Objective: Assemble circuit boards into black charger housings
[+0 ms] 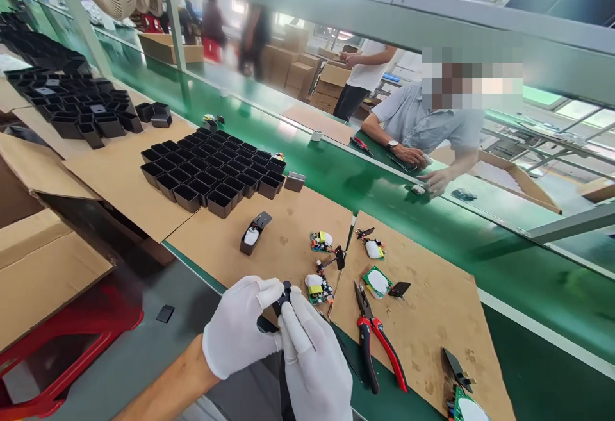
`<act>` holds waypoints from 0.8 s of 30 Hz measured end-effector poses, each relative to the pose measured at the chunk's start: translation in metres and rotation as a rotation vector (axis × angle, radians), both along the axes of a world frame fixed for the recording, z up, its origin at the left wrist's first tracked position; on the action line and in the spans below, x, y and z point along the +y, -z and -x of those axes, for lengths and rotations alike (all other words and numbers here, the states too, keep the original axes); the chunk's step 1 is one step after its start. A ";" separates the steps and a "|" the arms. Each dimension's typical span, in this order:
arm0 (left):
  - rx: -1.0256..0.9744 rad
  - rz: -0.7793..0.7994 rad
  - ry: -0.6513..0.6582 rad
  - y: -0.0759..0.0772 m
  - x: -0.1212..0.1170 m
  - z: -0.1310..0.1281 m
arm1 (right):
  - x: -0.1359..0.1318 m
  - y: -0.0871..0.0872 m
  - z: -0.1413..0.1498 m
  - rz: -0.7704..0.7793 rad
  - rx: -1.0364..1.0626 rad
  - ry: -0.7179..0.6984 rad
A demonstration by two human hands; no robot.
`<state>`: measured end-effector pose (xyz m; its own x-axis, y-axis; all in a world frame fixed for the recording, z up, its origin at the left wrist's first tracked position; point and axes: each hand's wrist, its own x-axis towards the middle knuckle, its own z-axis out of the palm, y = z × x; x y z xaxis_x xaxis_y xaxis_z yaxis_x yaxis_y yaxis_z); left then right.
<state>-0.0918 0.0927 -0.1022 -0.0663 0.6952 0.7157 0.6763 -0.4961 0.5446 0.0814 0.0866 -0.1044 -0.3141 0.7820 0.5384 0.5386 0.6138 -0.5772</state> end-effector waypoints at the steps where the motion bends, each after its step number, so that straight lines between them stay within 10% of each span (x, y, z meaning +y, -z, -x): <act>1: 0.006 0.000 -0.002 0.003 0.000 -0.001 | 0.000 0.002 0.001 -0.006 0.002 0.008; 9: -0.027 0.037 -0.035 0.016 0.003 -0.005 | 0.004 0.006 0.020 0.024 0.121 0.102; 17: -0.409 0.353 -0.005 -0.011 -0.034 -0.020 | -0.013 -0.010 0.022 0.215 0.458 0.361; 24: -0.503 0.263 0.035 -0.042 -0.047 -0.040 | -0.044 0.015 0.015 0.327 0.550 0.254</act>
